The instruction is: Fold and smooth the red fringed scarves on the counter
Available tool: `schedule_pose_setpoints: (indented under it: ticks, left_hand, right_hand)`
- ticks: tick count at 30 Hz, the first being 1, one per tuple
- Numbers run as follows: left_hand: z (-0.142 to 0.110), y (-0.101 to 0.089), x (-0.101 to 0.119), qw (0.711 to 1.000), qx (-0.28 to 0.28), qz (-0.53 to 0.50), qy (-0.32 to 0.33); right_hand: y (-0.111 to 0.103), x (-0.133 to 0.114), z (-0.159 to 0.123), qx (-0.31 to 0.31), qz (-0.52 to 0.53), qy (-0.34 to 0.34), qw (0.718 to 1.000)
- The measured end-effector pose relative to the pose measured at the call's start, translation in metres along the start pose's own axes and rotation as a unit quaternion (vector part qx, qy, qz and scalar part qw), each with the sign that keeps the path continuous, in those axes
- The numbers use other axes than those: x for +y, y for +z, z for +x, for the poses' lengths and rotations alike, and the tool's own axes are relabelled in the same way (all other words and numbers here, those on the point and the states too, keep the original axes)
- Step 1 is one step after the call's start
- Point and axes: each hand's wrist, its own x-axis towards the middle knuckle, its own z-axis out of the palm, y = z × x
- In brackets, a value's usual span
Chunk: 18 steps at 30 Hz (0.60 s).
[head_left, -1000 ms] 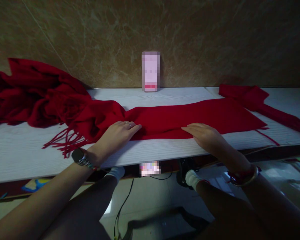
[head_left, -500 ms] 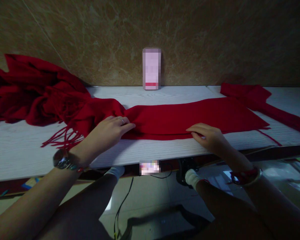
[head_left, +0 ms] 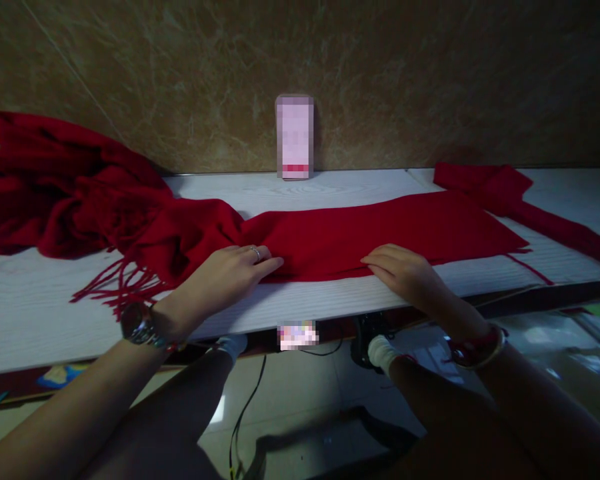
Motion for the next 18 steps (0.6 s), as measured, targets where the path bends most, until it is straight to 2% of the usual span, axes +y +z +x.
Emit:
schedule_pose_setpoints:
  ticks: [3, 7, 10, 13, 18]
  left_hand:
    - [0.003, -0.002, 0.002, 1.0, -0.002, -0.004, 0.027]
    - [0.003, -0.002, -0.001, 0.999, -0.026, -0.044, 0.016]
    - [0.002, 0.003, -0.002, 0.997, -0.014, -0.078, 0.002]
    - [0.004, 0.008, -0.001, 0.991, -0.013, -0.132, 0.016]
    - [0.007, 0.009, 0.001, 0.981, -0.076, -0.175, 0.038]
  right_hand:
    - [-0.002, 0.0, 0.0, 0.016, 0.027, 0.016, 0.999]
    - [-0.003, 0.001, -0.002, -0.012, 0.054, 0.021, 0.998]
    - [-0.003, 0.0, -0.003, -0.027, 0.061, 0.035, 0.997]
    - [-0.003, -0.001, -0.003, -0.038, 0.069, 0.055, 0.995]
    - [-0.004, -0.001, -0.003, -0.021, 0.083, 0.07, 0.994]
